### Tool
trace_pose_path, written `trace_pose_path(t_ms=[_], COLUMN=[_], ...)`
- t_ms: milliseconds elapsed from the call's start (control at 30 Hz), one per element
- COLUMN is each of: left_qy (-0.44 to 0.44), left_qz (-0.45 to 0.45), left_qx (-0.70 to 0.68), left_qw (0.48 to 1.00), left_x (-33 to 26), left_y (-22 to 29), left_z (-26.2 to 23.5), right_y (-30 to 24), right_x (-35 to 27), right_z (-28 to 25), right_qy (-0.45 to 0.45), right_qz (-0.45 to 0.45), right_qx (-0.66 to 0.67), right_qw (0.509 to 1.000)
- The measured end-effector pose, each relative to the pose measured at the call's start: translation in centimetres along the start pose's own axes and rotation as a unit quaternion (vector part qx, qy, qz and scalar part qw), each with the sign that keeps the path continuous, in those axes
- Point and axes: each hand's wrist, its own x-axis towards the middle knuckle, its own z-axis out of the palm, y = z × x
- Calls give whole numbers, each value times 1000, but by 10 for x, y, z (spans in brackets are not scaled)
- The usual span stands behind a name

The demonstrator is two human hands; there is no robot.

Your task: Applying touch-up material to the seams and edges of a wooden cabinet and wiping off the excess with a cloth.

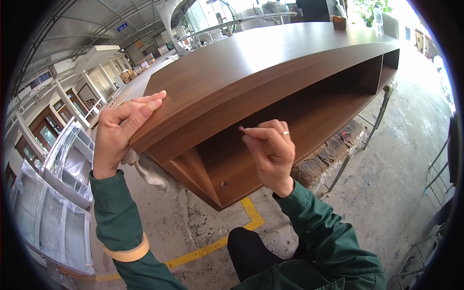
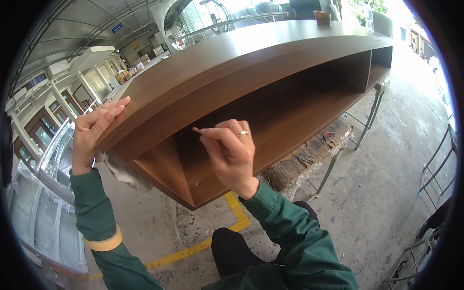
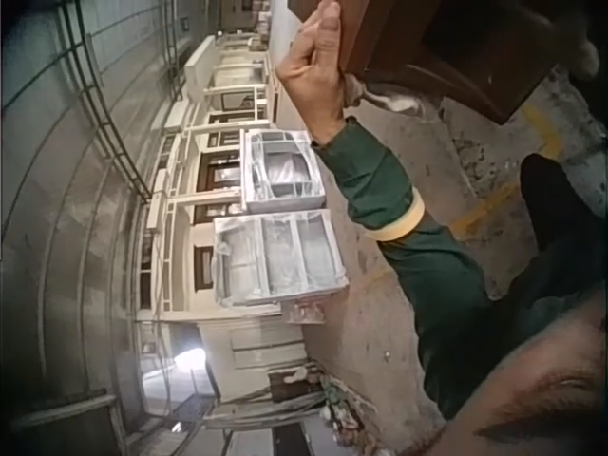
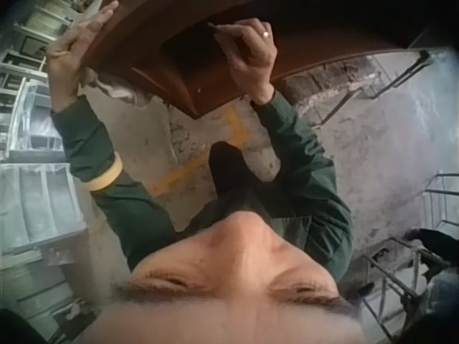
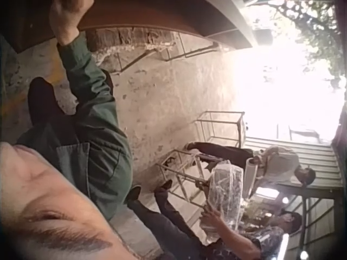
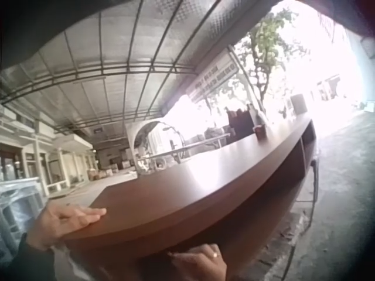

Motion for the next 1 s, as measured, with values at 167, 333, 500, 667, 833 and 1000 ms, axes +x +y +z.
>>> trace_pose_path(t_ms=[167, 333, 500, 667, 833, 1000], left_qy=[2, 1, 2, 2, 1, 1], left_qz=[-10, 1, 0, -8, -8, -12], left_qx=[10, 11, 5, 10, 9, 14], left_qw=[1000, 1000, 1000, 1000, 1000, 1000], left_x=[-3, -2, -1, -2, -1, -2], left_y=[5, 3, 4, 4, 6, 2], left_z=[-3, 0, 1, 2, 2, 0], right_y=[29, 50, 55, 36, 58, 39], right_x=[19, 29, 28, 17, 28, 17], right_z=[-25, -38, -31, -22, -34, -23], right_qy=[144, 170, 178, 93, 202, 76], right_qz=[89, 84, 103, 26, 143, 3], right_qx=[48, 18, 30, -52, 63, -23], right_qw=[984, 982, 978, 994, 967, 997])
